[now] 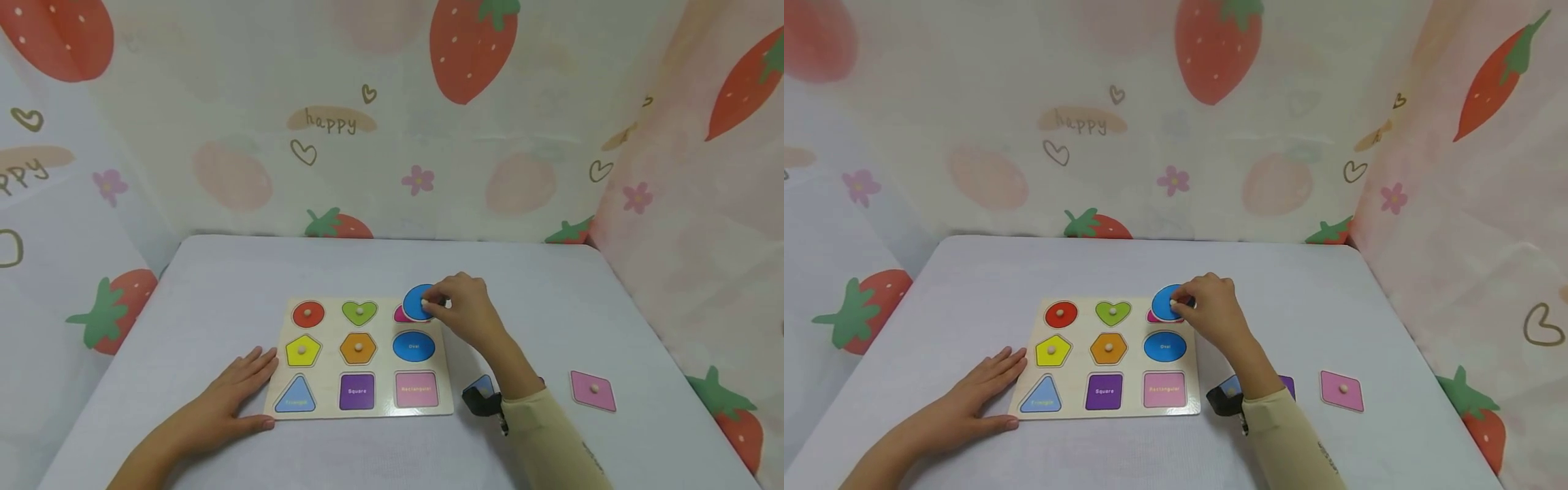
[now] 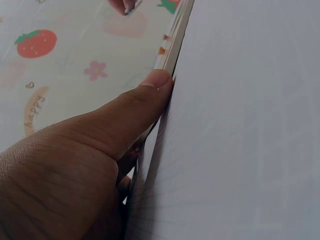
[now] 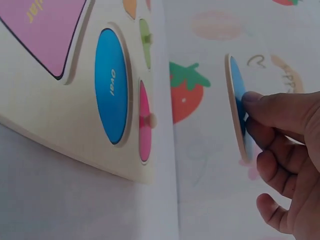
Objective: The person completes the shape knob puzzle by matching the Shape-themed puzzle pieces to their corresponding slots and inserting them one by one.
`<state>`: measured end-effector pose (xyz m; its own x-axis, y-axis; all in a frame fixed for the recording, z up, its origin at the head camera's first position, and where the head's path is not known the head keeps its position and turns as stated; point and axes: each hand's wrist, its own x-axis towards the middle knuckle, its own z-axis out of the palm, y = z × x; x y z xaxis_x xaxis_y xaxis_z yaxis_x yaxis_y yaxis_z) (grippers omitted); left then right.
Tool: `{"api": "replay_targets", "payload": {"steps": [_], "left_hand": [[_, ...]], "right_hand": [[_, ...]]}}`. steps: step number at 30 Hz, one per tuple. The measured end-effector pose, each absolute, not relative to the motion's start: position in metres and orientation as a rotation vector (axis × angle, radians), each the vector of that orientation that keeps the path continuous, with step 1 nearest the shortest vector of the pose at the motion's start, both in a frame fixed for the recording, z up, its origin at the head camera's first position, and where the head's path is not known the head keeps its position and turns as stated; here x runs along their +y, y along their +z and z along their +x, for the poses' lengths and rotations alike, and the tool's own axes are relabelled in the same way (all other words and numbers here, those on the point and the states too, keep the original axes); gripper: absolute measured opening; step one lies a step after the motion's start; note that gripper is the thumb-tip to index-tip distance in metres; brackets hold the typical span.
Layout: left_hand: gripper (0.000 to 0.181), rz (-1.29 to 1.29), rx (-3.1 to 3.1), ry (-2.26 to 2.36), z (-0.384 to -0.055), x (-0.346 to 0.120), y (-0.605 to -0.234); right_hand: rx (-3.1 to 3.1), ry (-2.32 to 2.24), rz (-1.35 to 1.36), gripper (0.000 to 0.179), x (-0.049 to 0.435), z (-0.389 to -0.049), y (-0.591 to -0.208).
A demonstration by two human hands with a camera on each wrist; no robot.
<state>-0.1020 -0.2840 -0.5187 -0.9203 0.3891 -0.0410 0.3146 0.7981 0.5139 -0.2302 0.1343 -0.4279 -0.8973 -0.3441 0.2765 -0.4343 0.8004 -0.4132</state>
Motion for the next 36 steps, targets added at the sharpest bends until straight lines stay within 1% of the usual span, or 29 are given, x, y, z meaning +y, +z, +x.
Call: {"api": "replay_targets", "payload": {"steps": [10, 18, 36], "left_hand": [[0.103, 0.548, 2.847, 0.725, -0.103, -0.287, -0.517], [0.101, 0.617, 2.849, 0.776, -0.100, -0.285, -0.514], [0.102, 0.581, 2.834, 0.780, -0.101, -0.281, -0.511]], "right_hand": [[-2.902, 0.654, 0.640, 0.014, 0.127, -0.227, -0.435], [-3.023, 0.603, 0.611, 0.012, 0.121, -0.225, -0.444], [-3.123, 0.563, 0.599, 0.010, 0.113, -0.222, -0.456]]}}
